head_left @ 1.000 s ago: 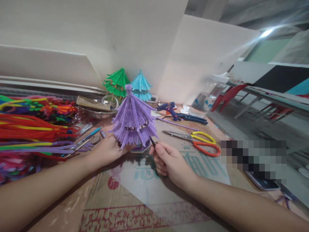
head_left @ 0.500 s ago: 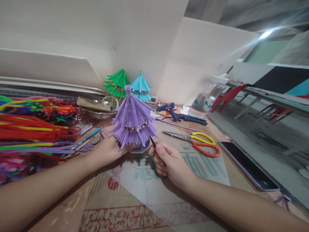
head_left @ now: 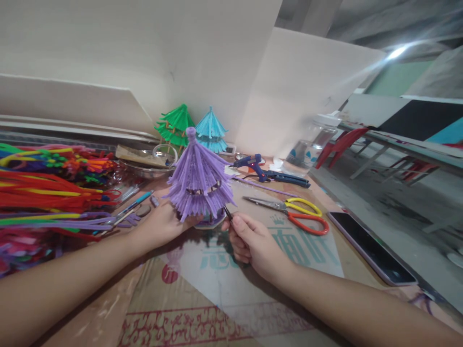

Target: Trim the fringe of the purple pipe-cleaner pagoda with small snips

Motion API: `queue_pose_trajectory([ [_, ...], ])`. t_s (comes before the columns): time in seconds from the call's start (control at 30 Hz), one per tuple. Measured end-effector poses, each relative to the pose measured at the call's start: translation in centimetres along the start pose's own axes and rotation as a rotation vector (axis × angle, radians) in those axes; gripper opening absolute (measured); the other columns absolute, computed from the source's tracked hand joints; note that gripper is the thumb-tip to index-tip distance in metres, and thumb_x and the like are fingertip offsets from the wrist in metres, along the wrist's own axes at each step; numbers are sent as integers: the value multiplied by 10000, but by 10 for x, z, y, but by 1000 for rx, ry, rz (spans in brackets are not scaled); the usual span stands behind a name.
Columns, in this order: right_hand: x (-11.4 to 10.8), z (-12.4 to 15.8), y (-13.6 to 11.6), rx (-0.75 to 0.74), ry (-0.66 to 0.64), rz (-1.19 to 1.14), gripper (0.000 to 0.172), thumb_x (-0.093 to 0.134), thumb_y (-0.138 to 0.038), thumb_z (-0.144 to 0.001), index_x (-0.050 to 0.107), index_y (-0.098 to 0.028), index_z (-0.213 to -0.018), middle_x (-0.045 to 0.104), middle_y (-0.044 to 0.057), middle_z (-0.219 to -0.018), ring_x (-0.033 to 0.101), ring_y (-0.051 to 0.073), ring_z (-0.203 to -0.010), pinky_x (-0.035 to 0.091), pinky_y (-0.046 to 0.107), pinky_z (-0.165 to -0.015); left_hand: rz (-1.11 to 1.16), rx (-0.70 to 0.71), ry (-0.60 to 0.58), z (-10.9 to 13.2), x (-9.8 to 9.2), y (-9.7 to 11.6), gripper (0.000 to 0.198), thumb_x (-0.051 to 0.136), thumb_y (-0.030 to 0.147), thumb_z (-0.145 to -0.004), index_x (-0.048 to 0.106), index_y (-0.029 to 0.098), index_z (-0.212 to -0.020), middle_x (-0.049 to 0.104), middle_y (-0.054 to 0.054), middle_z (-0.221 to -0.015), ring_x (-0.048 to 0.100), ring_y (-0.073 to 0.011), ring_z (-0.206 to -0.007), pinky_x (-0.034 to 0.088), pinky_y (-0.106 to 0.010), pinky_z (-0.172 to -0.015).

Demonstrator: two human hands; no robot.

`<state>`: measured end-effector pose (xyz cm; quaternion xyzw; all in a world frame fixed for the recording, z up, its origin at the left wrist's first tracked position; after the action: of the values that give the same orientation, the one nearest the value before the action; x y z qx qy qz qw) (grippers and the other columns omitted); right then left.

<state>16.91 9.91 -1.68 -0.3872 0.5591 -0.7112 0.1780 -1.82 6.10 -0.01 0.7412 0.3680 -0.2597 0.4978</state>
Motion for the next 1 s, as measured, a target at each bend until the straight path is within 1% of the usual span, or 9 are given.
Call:
queue_pose_trajectory([
  [0.1, 0, 0, 0, -2, 3, -1, 501, 735, -644, -697, 562, -182, -784, 292, -136, -470, 153, 31, -365, 137, 174, -349, -8, 4, 3, 0, 0, 0, 497, 472, 617, -876, 683, 187, -1007, 735, -97, -1114, 658, -301, -1090, 504, -439, -990],
  [0.3, -1, 0, 0, 2, 11, -17, 514, 753, -649, -674, 561, -182, -775, 301, -138, -463, 152, 28, -365, 133, 172, -352, -3, 34, 8, 0, 0, 1, 436, 494, 555, -879, 684, 185, -1008, 732, -94, -1115, 662, -295, -1075, 517, -423, -978],
  [0.5, -2, -1, 1, -5, 7, -6, 508, 749, -647, -682, 562, -184, -773, 290, -141, -453, 146, 29, -360, 129, 171, -349, 8, 32, -5, -1, -1, 3, 429, 496, 554, -874, 684, 189, -1001, 735, -81, -1111, 662, -288, -1074, 515, -410, -983],
  [0.7, -3, -2, 1, -17, 13, 8, 478, 739, -622, -706, 562, -183, -771, 279, -140, -454, 142, 32, -363, 127, 177, -348, 22, 16, 9, -1, -1, 2, 448, 518, 574, -855, 676, 203, -1050, 716, -82, -1184, 630, -302, -1147, 482, -434, -1039],
  [0.9, -1, 0, 0, 1, 4, 9, 484, 741, -624, -697, 575, -178, -785, 293, -138, -451, 158, 34, -362, 128, 179, -345, 38, -23, 6, 0, 0, -1, 471, 511, 577, -860, 652, 199, -1102, 705, -91, -1201, 628, -305, -1149, 475, -455, -1039],
  [1.0, 0, 0, 0, -7, -7, -1, 489, 737, -628, -698, 575, -177, -790, 302, -133, -461, 164, 34, -365, 130, 180, -348, 49, -16, 5, 0, 0, -1, 464, 514, 572, -864, 648, 199, -1106, 701, -92, -1212, 619, -303, -1168, 468, -451, -1047],
])
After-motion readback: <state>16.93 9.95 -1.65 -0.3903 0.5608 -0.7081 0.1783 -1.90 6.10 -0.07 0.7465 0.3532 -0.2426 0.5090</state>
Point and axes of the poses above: each hand's wrist, its own z-axis away from the middle knuckle, its own x-axis out of the palm, y = z × x, the point moved 4 cm from there along -z, towards the middle knuckle
